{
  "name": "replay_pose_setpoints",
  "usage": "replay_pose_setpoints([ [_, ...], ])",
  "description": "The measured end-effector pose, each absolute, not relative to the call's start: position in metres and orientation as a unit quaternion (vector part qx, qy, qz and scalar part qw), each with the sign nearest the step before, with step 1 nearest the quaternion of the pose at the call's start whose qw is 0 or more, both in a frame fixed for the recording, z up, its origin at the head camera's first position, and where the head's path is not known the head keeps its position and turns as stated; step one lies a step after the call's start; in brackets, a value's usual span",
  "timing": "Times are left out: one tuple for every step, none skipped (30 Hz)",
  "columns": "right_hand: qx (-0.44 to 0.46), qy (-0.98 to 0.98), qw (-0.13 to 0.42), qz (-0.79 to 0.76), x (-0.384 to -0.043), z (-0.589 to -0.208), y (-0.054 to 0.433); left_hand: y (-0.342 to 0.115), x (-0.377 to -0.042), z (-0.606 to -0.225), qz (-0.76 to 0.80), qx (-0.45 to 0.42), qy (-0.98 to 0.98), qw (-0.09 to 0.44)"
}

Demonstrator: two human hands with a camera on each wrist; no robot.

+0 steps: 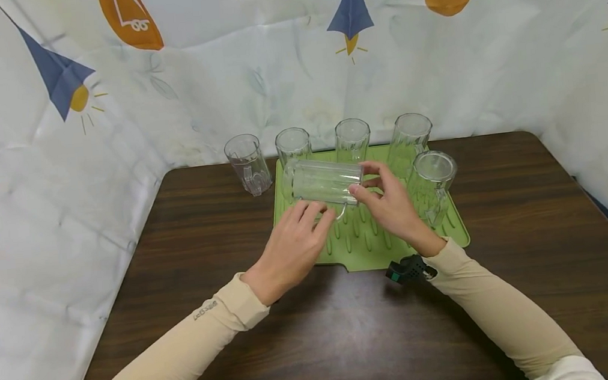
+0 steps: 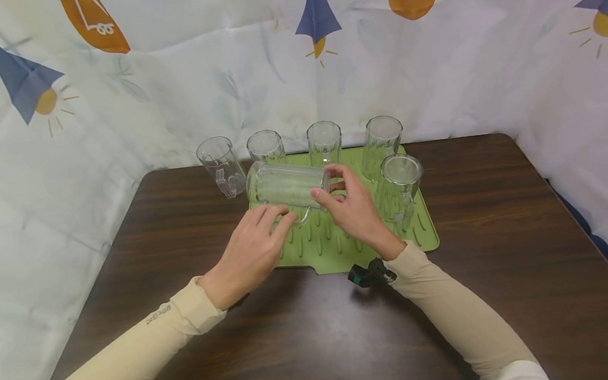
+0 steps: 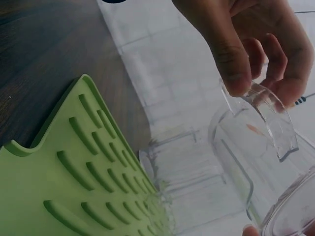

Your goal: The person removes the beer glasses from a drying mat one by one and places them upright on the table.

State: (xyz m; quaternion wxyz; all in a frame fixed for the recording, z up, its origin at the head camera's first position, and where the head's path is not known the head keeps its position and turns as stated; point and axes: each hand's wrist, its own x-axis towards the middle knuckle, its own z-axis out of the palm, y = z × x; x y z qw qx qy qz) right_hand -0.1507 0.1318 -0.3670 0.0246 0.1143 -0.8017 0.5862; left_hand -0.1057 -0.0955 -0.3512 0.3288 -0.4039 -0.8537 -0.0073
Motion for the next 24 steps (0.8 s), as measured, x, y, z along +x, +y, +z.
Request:
replay_pose_setpoints([
  [0.114, -0.8, 0.028, 0.589, -0.151, -0.366, 0.132, -0.097, -0.106, -0.35, -0.018, -0.402, -0.851, 0.339],
  [0.115, -0.799, 0.033, 0.589, -0.152, -0.366, 0.132, -0.098, -0.107, -0.349, -0.03, -0.398, -0.847, 0.35],
  [0.117, -0.796, 0.038, 0.592, -0.152, -0.366, 0.132, -0.099, -0.109, -0.348, -0.045, -0.394, -0.844, 0.361],
  [0.118, -0.793, 0.044, 0.596, -0.153, -0.365, 0.133, -0.101, -0.11, -0.347, -0.06, -0.389, -0.84, 0.372],
  [0.119, -0.79, 0.05, 0.599, -0.153, -0.364, 0.133, -0.102, -0.111, -0.346, -0.075, -0.384, -0.837, 0.383],
  [0.121, -0.787, 0.056, 0.602, -0.154, -0.364, 0.134, -0.103, -0.112, -0.345, -0.09, -0.379, -0.833, 0.392],
  [0.122, -0.786, 0.063, 0.603, -0.154, -0.363, 0.134, -0.105, -0.113, -0.344, -0.104, -0.373, -0.831, 0.4],
  [0.123, -0.784, 0.067, 0.604, -0.154, -0.362, 0.135, -0.106, -0.114, -0.343, -0.117, -0.368, -0.828, 0.407],
  [0.123, -0.782, 0.071, 0.607, -0.154, -0.361, 0.136, -0.107, -0.115, -0.342, -0.127, -0.362, -0.827, 0.412],
  [0.123, -0.781, 0.076, 0.608, -0.155, -0.361, 0.136, -0.108, -0.116, -0.342, -0.137, -0.356, -0.826, 0.416],
  [0.123, -0.782, 0.079, 0.606, -0.155, -0.36, 0.137, -0.109, -0.117, -0.342, -0.147, -0.349, -0.825, 0.418],
  [0.124, -0.782, 0.08, 0.605, -0.155, -0.359, 0.137, -0.11, -0.117, -0.342, -0.159, -0.343, -0.825, 0.42],
  [0.125, -0.782, 0.083, 0.605, -0.154, -0.358, 0.138, -0.112, -0.118, -0.343, -0.173, -0.336, -0.825, 0.419],
  [0.125, -0.782, 0.085, 0.605, -0.155, -0.358, 0.138, -0.113, -0.118, -0.343, -0.19, -0.329, -0.825, 0.419],
  [0.126, -0.783, 0.087, 0.603, -0.154, -0.358, 0.139, -0.114, -0.119, -0.344, -0.207, -0.321, -0.826, 0.416],
  [0.126, -0.784, 0.088, 0.601, -0.154, -0.357, 0.139, -0.114, -0.119, -0.345, -0.227, -0.311, -0.826, 0.413],
  [0.126, -0.786, 0.09, 0.598, -0.154, -0.357, 0.14, -0.115, -0.12, -0.346, -0.25, -0.302, -0.824, 0.409],
  [0.126, -0.787, 0.091, 0.597, -0.154, -0.357, 0.14, -0.115, -0.12, -0.347, -0.274, -0.292, -0.823, 0.404],
  [0.125, -0.788, 0.092, 0.596, -0.153, -0.357, 0.141, -0.115, -0.12, -0.348, -0.299, -0.282, -0.821, 0.397],
  [0.124, -0.789, 0.093, 0.595, -0.153, -0.357, 0.141, -0.115, -0.12, -0.35, -0.324, -0.271, -0.818, 0.391],
  [0.123, -0.79, 0.093, 0.594, -0.153, -0.357, 0.141, -0.115, -0.12, -0.351, -0.349, -0.26, -0.814, 0.385],
  [0.122, -0.789, 0.094, 0.594, -0.153, -0.357, 0.142, -0.114, -0.121, -0.352, -0.375, -0.25, -0.809, 0.377],
  [0.121, -0.789, 0.095, 0.595, -0.153, -0.357, 0.142, -0.114, -0.121, -0.353, -0.399, -0.24, -0.804, 0.371],
  [0.122, -0.787, 0.096, 0.598, -0.153, -0.357, 0.142, -0.114, -0.121, -0.355, -0.423, -0.23, -0.797, 0.365],
])
